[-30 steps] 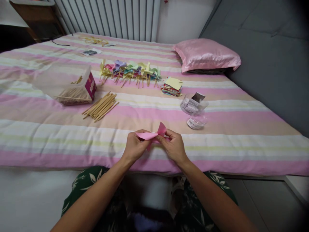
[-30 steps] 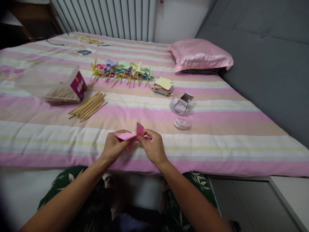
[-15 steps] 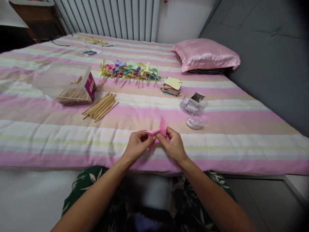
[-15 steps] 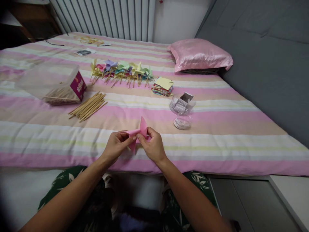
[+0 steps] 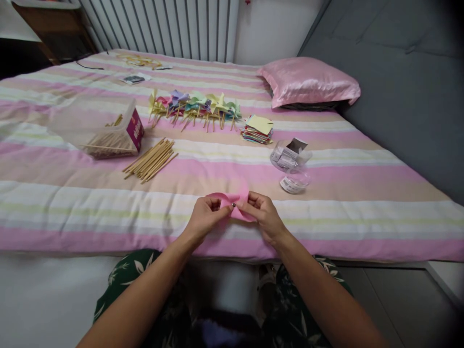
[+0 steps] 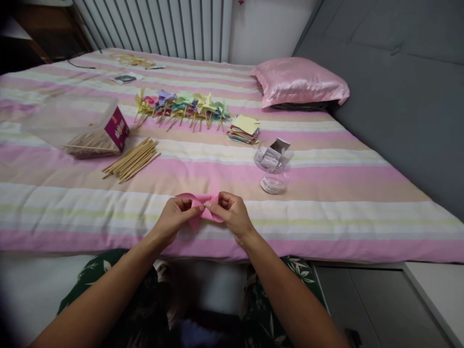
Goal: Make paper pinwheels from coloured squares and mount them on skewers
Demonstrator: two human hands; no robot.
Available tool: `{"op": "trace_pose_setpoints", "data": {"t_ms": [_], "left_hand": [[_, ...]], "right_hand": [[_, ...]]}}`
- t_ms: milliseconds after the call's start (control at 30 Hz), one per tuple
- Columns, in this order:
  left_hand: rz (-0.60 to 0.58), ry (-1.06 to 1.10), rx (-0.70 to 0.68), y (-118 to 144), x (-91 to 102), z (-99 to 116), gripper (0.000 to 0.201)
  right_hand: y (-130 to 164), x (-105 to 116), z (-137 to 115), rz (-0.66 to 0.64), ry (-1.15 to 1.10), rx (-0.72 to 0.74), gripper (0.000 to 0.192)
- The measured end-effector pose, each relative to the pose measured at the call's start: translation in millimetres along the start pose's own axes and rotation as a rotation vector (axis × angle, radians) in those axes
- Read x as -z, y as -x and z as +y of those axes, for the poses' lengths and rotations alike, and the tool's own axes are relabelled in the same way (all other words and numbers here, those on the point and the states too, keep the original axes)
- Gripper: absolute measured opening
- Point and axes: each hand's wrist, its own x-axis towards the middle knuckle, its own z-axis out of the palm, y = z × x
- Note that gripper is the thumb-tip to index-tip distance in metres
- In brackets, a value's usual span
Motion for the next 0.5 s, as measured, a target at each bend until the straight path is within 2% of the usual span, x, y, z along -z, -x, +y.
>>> {"op": "trace_pose_setpoints", "data": {"t_ms": [233,500], "left_hand": [[0.014,-0.056,-0.008,-0.3,-1.1,0.5,0.011],[0.02,-0.104,-0.047,0.2,-2.2,1.1,0.017]], "right_hand": [[-0.4,-1.8,2.1,0.015,0.069,-0.035,0.023],[-0.6,-1.4,3.9,0.075,0.084,-0.056,0.022]]}}
